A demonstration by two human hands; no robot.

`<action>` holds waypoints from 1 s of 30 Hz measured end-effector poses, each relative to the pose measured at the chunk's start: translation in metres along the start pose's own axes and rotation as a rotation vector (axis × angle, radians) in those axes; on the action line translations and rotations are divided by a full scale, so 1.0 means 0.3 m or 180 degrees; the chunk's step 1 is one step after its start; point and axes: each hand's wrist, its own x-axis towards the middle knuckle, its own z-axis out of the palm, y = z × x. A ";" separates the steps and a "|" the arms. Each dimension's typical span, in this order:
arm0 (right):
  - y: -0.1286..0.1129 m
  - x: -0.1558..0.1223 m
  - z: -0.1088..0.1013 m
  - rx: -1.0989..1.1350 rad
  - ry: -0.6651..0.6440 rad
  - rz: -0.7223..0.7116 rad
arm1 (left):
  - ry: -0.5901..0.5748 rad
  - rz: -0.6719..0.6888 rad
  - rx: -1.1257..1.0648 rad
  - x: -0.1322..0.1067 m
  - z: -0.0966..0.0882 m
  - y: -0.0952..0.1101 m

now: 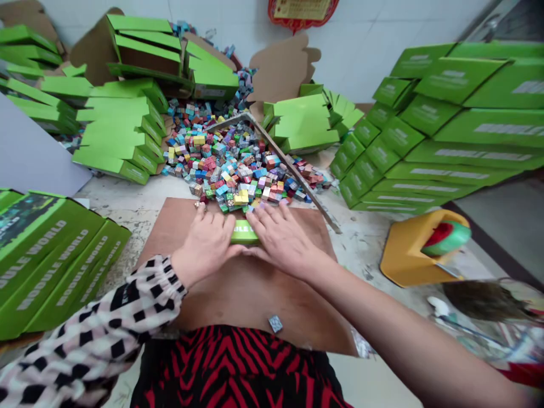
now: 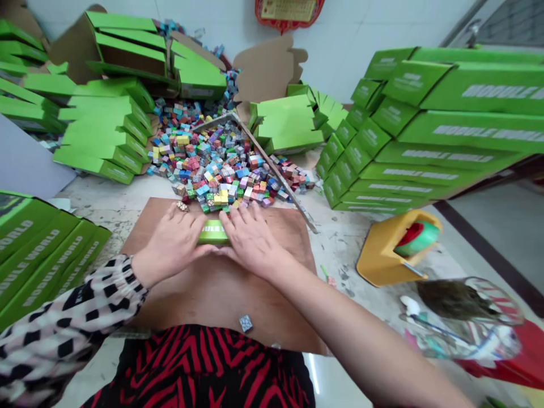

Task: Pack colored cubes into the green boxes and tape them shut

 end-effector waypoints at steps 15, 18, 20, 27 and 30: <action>-0.121 -0.158 0.017 0.0632 0.0707 0.0207 | -0.0141 -0.0153 0.0275 0.000 0.049 0.025; -0.192 -0.320 -0.002 0.1939 -0.0267 0.0122 | -0.0150 -0.0124 0.0248 0.004 0.050 0.019; -0.220 -0.398 0.014 0.2568 -0.0873 0.0202 | -0.0140 -0.0127 0.0280 0.002 0.052 0.019; -0.093 -0.409 0.180 0.2090 -0.0431 0.0934 | -0.0029 -0.0110 0.0355 -0.012 0.061 0.020; 0.020 -0.365 0.205 0.1873 0.0115 0.1467 | -0.0077 -0.0116 0.0276 -0.006 0.065 0.015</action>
